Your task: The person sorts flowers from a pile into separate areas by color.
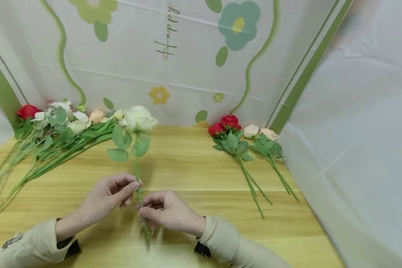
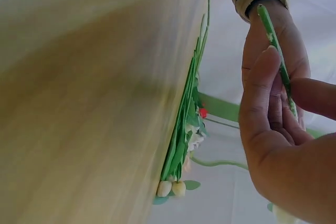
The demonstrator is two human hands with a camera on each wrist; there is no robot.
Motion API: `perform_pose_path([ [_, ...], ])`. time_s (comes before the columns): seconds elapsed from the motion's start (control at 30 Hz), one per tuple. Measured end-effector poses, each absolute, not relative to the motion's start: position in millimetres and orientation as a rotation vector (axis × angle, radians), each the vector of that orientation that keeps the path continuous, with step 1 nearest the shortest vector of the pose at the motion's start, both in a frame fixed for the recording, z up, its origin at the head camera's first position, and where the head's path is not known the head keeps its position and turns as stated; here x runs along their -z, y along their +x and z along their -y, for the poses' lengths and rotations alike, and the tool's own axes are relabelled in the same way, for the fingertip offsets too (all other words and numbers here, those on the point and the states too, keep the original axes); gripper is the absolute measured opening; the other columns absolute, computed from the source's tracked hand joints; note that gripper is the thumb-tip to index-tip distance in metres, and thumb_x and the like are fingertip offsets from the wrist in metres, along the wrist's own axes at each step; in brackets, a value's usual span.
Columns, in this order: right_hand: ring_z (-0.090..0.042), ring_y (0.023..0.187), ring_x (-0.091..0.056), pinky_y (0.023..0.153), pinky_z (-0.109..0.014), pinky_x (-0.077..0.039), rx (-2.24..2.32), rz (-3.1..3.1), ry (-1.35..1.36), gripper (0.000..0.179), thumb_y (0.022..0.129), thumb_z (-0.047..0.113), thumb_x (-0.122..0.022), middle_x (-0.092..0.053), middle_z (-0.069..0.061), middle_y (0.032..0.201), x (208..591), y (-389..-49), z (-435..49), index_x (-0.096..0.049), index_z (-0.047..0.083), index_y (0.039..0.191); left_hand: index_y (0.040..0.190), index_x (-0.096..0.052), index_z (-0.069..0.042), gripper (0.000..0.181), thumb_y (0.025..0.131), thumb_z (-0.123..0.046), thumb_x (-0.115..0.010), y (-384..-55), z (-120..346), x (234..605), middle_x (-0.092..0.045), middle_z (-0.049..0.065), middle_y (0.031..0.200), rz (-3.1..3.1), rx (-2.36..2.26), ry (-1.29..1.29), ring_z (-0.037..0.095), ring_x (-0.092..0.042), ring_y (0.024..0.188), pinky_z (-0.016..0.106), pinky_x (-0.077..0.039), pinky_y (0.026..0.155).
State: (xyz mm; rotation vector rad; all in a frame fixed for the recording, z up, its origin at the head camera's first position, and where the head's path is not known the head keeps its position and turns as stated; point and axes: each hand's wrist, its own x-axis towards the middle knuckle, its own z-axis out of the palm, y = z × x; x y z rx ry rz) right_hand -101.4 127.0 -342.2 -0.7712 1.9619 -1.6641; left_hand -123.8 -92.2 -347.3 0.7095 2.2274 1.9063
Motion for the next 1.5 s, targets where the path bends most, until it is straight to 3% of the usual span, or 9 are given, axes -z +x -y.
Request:
perform_pose_path([
  [0.1, -0.019, 0.061, -0.062, 0.060, -0.049, -0.056, 1.658, -1.990, -0.797, 0.016, 0.098, 0.005, -0.060, -0.068, -0.021, 0.086, 342, -103, -128, -0.064, -0.009, 0.102, 0.108, -0.067, -0.005, 0.020, 0.101, -0.022, -0.060, -123, 95, 344, -0.061, 0.012, 0.070, -2.224, -1.878, 0.718, 0.023, -0.057, 0.056, 0.035, -0.051, 0.049],
  [0.23, -0.016, 0.061, -0.062, 0.061, -0.046, -0.056, 1.645, -2.080, -0.732, 0.014, 0.097, 0.004, -0.061, -0.067, -0.022, 0.085, 336, -111, -135, -0.065, -0.009, 0.102, 0.114, -0.066, -0.002, 0.023, 0.102, -0.020, -0.057, -126, 100, 337, -0.066, 0.013, 0.088, -2.220, -1.837, 0.738, 0.029, -0.061, 0.063, 0.036, -0.054, 0.054],
  [0.4, -0.019, 0.062, -0.061, 0.059, -0.038, -0.057, 1.628, -2.299, -0.561, 0.010, 0.096, 0.002, -0.061, -0.065, -0.023, 0.084, 327, -132, -157, -0.068, -0.005, 0.100, 0.116, -0.066, -0.002, 0.027, 0.103, -0.023, -0.056, -131, 105, 327, -0.068, 0.010, 0.102, -2.230, -1.816, 0.699, 0.025, -0.062, 0.070, 0.036, -0.055, 0.057],
  [0.57, -0.018, 0.059, -0.060, 0.057, -0.040, -0.056, 1.505, -2.535, -0.385, 0.014, 0.097, 0.001, -0.060, -0.065, -0.022, 0.082, 328, -162, -189, -0.067, -0.010, 0.102, 0.115, -0.066, -0.002, 0.026, 0.103, -0.022, -0.056, -132, 110, 318, -0.067, 0.011, 0.102, -2.242, -1.806, 0.699, 0.029, -0.062, 0.073, 0.036, -0.055, 0.058],
  [0.83, -0.016, 0.049, -0.055, 0.049, -0.029, -0.048, 1.136, -2.809, -0.227, 0.014, 0.096, 0.002, -0.062, -0.065, -0.016, 0.074, 336, -193, -224, -0.070, -0.009, 0.097, 0.114, -0.067, -0.008, 0.024, 0.102, -0.027, -0.057, -131, 116, 313, -0.067, 0.010, 0.100, -2.257, -1.755, 0.696, 0.027, -0.062, 0.073, 0.037, -0.055, 0.058],
  [1.1, -0.016, 0.058, -0.057, 0.062, -0.033, -0.051, 0.927, -2.977, -0.211, 0.010, 0.091, 0.001, -0.067, -0.065, -0.007, 0.069, 348, -205, -233, -0.074, -0.007, 0.090, 0.110, -0.067, -0.008, 0.024, 0.102, -0.027, -0.056, -131, 120, 307, -0.067, 0.010, 0.098, -2.251, -1.715, 0.720, 0.027, -0.061, 0.071, 0.037, -0.054, 0.059],
  [1.23, -0.014, 0.064, -0.059, 0.063, -0.032, -0.052, 0.918, -3.006, -0.206, 0.010, 0.090, 0.004, -0.069, -0.066, -0.004, 0.073, 351, -208, -234, -0.075, -0.005, 0.092, 0.110, -0.067, -0.007, 0.024, 0.103, -0.027, -0.056, -131, 123, 305, -0.067, 0.011, 0.098, -2.253, -1.690, 0.743, 0.027, -0.061, 0.072, 0.037, -0.055, 0.059],
  [1.5, -0.020, 0.055, -0.065, 0.056, -0.032, -0.054, 1.095, -2.920, -0.150, 0.015, 0.090, 0.005, -0.071, -0.071, -0.011, 0.078, 352, -211, -237, -0.073, -0.006, 0.100, 0.108, -0.068, -0.008, 0.022, 0.103, -0.025, -0.056, -133, 132, 297, -0.067, 0.010, 0.097, -2.293, -1.692, 0.796, 0.026, -0.062, 0.070, 0.037, -0.055, 0.058],
])
